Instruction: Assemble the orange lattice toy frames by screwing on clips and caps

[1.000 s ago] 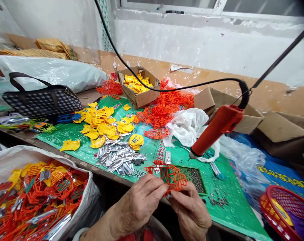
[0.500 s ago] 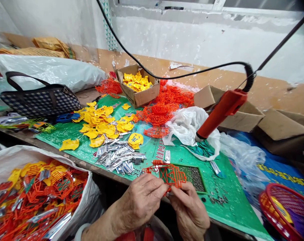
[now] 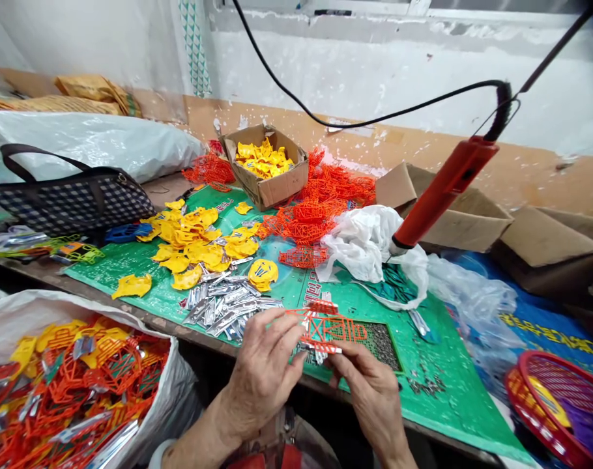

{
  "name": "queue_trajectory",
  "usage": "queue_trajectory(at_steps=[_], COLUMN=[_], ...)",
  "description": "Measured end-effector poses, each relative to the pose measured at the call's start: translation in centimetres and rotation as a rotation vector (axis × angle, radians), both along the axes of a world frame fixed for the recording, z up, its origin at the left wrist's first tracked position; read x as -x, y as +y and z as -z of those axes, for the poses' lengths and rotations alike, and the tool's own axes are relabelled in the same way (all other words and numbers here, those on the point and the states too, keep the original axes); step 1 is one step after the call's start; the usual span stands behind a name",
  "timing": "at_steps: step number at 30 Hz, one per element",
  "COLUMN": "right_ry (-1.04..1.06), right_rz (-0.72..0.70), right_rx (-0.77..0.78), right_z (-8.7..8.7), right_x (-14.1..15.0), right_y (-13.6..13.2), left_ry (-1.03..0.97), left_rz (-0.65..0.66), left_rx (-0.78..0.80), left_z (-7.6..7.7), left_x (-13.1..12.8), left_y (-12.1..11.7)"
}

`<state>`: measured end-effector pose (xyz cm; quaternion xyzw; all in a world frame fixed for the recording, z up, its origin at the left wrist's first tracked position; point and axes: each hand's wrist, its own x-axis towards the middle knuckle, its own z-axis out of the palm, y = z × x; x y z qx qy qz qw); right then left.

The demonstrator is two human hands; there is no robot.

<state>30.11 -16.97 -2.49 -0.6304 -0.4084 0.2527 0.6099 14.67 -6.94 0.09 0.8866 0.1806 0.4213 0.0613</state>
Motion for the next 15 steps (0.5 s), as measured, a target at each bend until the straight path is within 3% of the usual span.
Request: queue_trajectory(at_steps=[3,6,15], right_ry=[0.205,0.264,0.089], right_rz=[0.062,0.095,0.176], right_rx=[-0.054,-0.135,-0.267], right_z=[0.6,1.2,2.1], right_x=[0.2,0.9,1.9], right_y=[-0.1,-0.1,-0.5], left_ry=[-0.041,-0.052,-0.114], left_rz=[-0.058,-0.084,-0.069], left_rx=[-0.004,-0.01,-0.003], left_z=[-0.1,0.1,0.6], left_x=[0.2,0.0,-1.0], left_y=[-0.2,-0.8,-1.2])
